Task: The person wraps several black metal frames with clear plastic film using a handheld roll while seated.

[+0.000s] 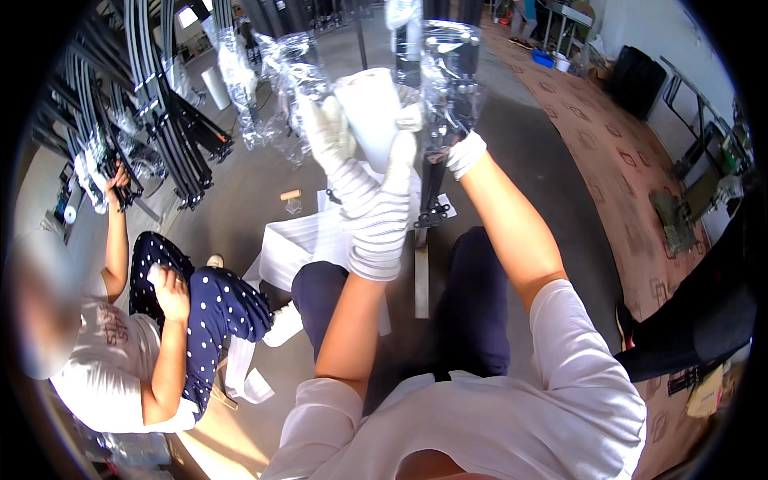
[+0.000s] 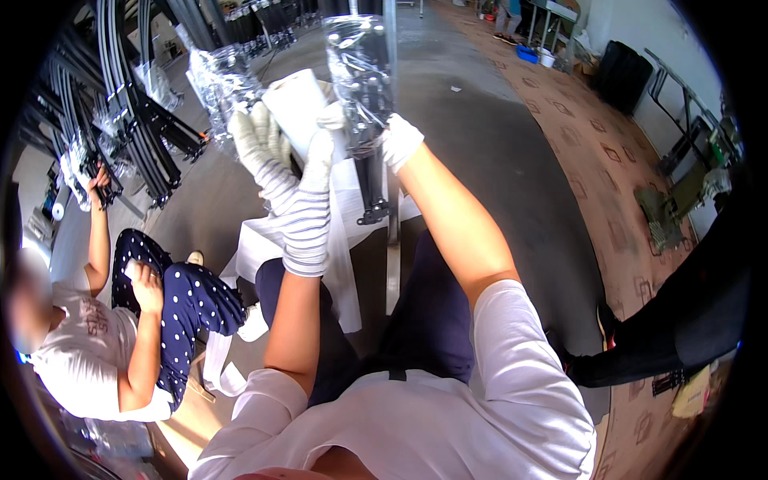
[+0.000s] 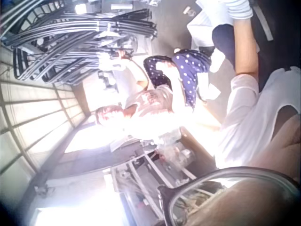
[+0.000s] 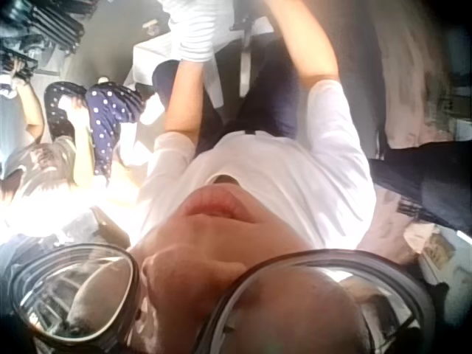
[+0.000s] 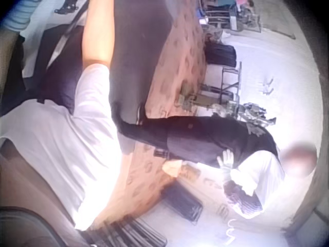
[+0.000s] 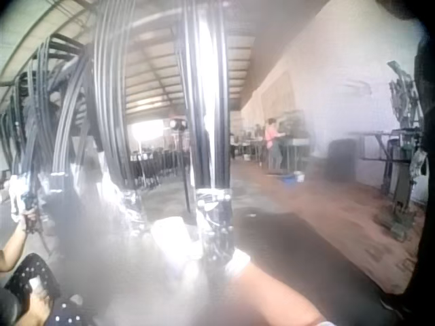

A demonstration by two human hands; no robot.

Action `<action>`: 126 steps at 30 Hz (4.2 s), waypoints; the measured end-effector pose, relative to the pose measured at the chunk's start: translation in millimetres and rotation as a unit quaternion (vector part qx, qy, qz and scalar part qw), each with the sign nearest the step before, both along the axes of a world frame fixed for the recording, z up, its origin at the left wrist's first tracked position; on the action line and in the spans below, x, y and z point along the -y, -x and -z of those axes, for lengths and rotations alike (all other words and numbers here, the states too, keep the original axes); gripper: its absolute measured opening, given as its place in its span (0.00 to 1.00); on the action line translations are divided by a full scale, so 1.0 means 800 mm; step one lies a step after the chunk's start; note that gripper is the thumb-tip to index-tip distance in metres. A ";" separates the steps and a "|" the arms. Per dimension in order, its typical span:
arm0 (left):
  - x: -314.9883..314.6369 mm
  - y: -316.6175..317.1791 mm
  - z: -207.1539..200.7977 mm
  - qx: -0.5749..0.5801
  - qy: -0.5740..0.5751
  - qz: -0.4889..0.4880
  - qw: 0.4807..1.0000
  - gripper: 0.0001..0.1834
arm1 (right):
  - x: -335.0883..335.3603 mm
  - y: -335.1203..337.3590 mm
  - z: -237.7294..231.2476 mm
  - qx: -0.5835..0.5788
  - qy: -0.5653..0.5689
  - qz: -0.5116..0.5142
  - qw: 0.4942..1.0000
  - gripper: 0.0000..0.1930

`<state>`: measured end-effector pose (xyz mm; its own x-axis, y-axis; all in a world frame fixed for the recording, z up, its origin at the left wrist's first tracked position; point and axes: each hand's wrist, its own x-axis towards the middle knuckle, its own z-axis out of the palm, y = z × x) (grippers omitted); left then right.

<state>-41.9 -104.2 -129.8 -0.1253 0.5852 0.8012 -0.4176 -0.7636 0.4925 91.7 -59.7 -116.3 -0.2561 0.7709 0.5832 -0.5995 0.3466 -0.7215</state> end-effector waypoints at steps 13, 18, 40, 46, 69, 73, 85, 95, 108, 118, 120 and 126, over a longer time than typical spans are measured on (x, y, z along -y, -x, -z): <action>0.003 0.005 0.015 -0.010 0.119 0.033 0.992 0.37 | 0.011 0.018 -0.007 0.072 -0.002 0.015 0.997 0.13; -0.011 -0.010 0.026 -0.031 0.109 -0.029 0.993 0.39 | 0.013 0.013 -0.007 0.073 0.003 0.012 0.997 0.12; -0.010 -0.009 0.026 0.026 0.123 0.106 0.986 0.41 | 0.057 0.011 0.010 -0.127 -0.043 0.082 0.988 0.19; -0.012 -0.015 0.027 0.025 0.089 0.038 0.995 0.42 | 0.097 0.055 0.014 0.098 -0.136 0.626 0.762 0.36; 0.007 0.020 0.022 -0.076 0.108 0.253 0.958 0.40 | 0.099 0.056 0.007 0.013 -0.011 0.387 0.922 0.21; 0.003 0.022 0.039 -0.061 0.070 0.218 0.971 0.40 | 0.116 0.072 0.021 0.098 0.006 0.414 0.905 0.30; -0.174 0.071 -0.015 -0.043 0.156 0.191 0.968 0.28 | 0.077 0.060 0.031 0.130 0.059 0.369 0.918 0.31; -0.276 0.012 -0.023 -0.076 0.217 0.401 0.887 0.16 | -0.018 0.014 0.084 0.147 0.069 0.499 0.852 0.31; -0.245 0.034 -0.057 -0.355 0.146 0.477 0.791 0.22 | -0.067 0.037 0.110 0.147 -0.064 0.533 0.831 0.37; -0.380 0.093 -0.043 -0.624 -0.175 0.146 0.747 0.27 | -0.133 0.057 0.111 -0.095 0.053 0.210 0.972 0.31; -0.401 0.098 -0.026 -0.558 -0.059 0.270 0.783 0.24 | -0.135 0.055 0.105 -0.086 0.055 0.210 0.972 0.30; -0.353 0.059 0.005 -0.516 0.001 0.252 0.819 0.20 | -0.134 0.036 0.094 -0.030 0.065 0.247 0.966 0.25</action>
<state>-89.0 178.3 -133.7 0.8755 0.3555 0.3272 -0.0401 -0.6215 0.7824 62.6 47.5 -191.6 0.1934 0.8582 0.4754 -0.4270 0.5099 -0.7468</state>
